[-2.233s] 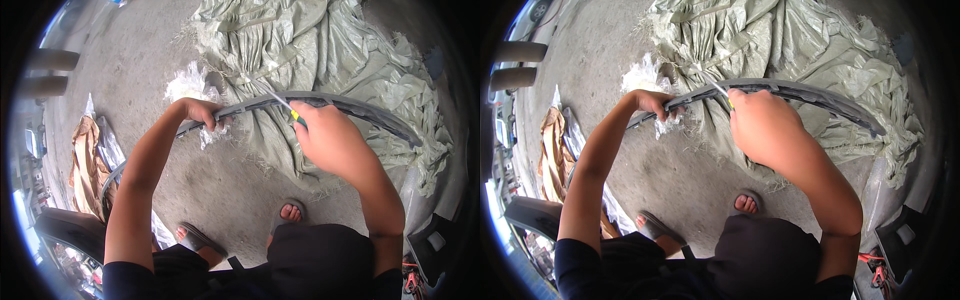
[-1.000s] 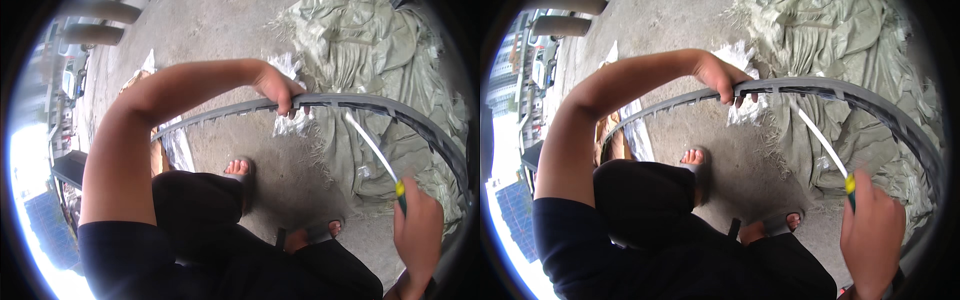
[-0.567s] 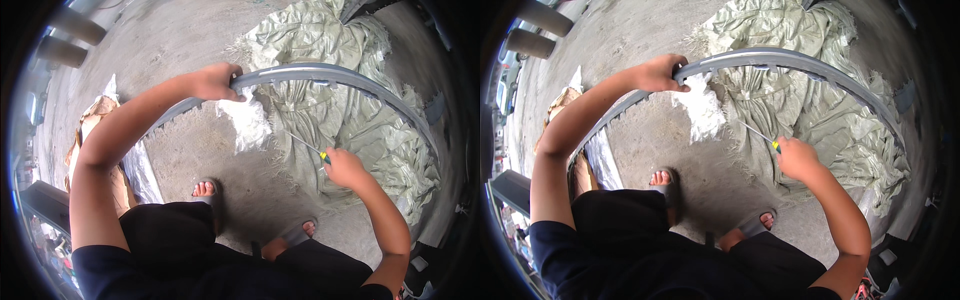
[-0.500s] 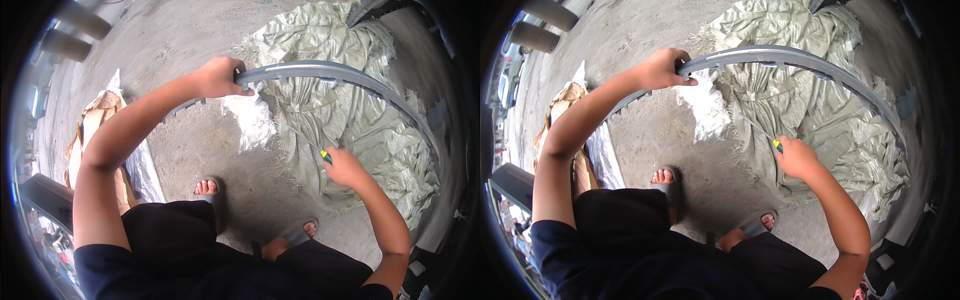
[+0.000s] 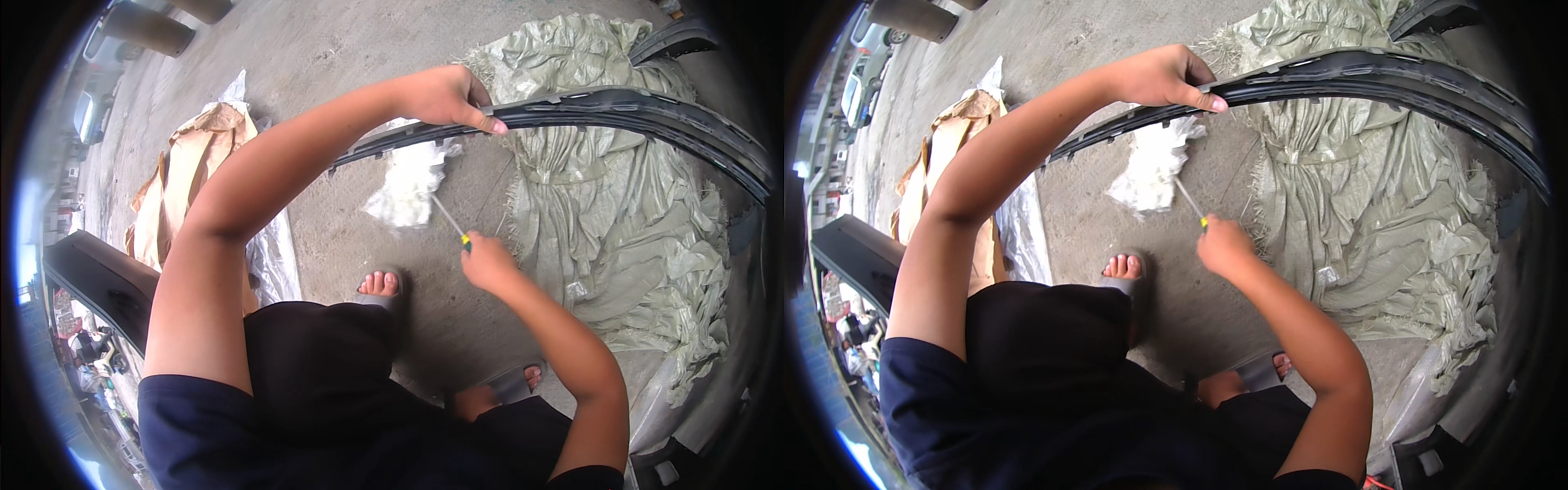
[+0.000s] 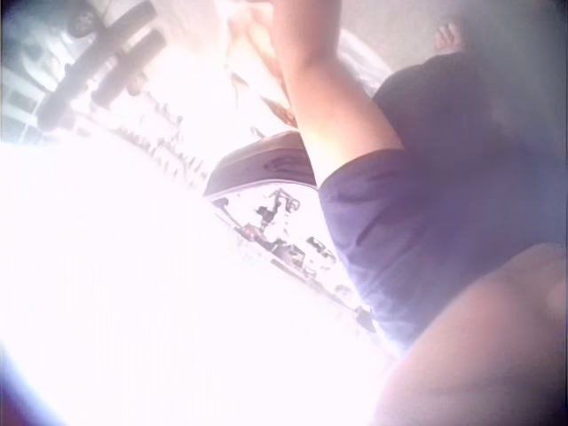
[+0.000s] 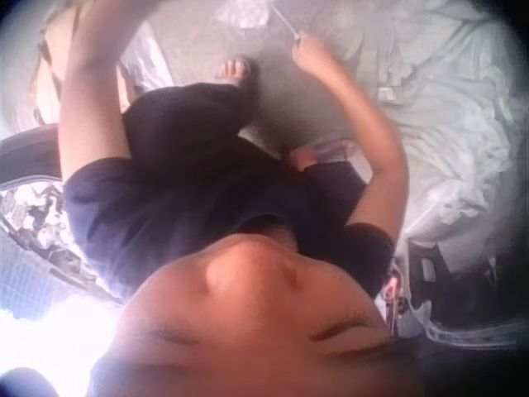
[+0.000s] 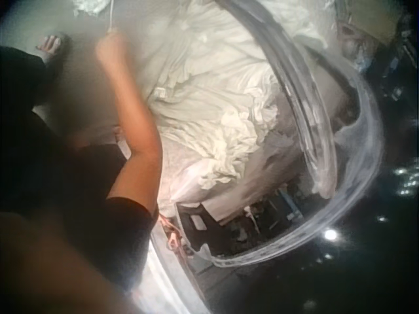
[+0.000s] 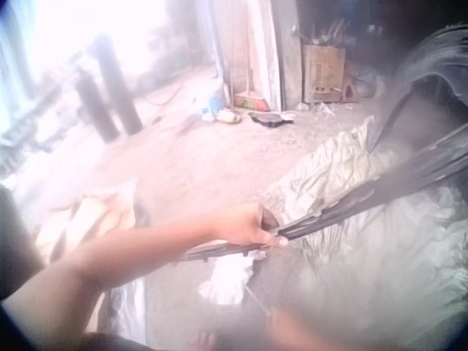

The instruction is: The person uses a screwdriver to pry and detach a long chrome trim strip from a black car bumper. They work along the length of the bumper, then remove the trim and set it aside on a tarp on the floor.

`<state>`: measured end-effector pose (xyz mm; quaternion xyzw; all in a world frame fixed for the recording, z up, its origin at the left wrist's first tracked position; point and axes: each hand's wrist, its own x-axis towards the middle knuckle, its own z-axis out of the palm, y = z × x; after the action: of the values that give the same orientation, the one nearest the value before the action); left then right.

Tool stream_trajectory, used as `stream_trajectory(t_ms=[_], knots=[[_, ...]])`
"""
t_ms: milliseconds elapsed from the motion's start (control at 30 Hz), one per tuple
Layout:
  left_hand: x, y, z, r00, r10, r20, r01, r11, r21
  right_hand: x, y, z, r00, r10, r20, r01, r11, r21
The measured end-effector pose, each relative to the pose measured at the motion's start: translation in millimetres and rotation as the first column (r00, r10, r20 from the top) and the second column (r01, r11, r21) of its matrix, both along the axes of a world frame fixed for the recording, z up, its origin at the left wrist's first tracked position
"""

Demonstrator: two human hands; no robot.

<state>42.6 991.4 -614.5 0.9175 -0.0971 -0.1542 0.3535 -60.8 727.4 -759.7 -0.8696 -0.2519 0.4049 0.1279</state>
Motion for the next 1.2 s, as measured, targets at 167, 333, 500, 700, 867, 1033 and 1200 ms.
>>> stream_trajectory(t_ms=[167, 333, 500, 700, 867, 1033, 1200], knots=[[7.4, -14.3, -36.2, 0.992, -0.076, -0.106, 0.07, 0.996, -0.059, -40.2, 46.0, -3.2, 0.994, 0.069, -0.083, -0.065, 0.997, 0.051], [11.8, -39.2, -94.1, 0.947, -0.195, -0.255, 0.169, 0.978, -0.121, -38.2, 43.3, 2.1, 0.994, 0.061, -0.087, -0.058, 0.998, 0.031], [23.9, -50.4, -153.2, 0.904, -0.246, -0.351, 0.203, 0.967, -0.154, -32.4, 39.8, -1.8, 0.998, 0.058, -0.024, -0.058, 0.998, -0.013], [38.8, -51.5, -199.1, 0.796, -0.28, -0.537, 0.147, 0.95, -0.277, -18.8, 39.7, 0.7, 0.996, 0.059, -0.069, -0.057, 0.998, 0.032], [43.7, -58.9, -212.3, 0.808, -0.353, -0.471, 0.329, 0.934, -0.136, -13.0, 40.8, 37.0, 0.99, 0.138, 0.02, -0.139, 0.989, 0.045], [0.7, -89.1, -212.5, 0.928, -0.302, -0.22, 0.348, 0.912, 0.217, -16.7, 23.0, 61.6, 0.967, 0.235, 0.1, -0.238, 0.971, 0.017], [-62.7, -76.5, -201.4, 0.93, -0.131, 0.344, 0.05, 0.971, 0.234, -1.3, -17.1, 60.5, 0.924, 0.292, 0.246, -0.309, 0.95, 0.033]])
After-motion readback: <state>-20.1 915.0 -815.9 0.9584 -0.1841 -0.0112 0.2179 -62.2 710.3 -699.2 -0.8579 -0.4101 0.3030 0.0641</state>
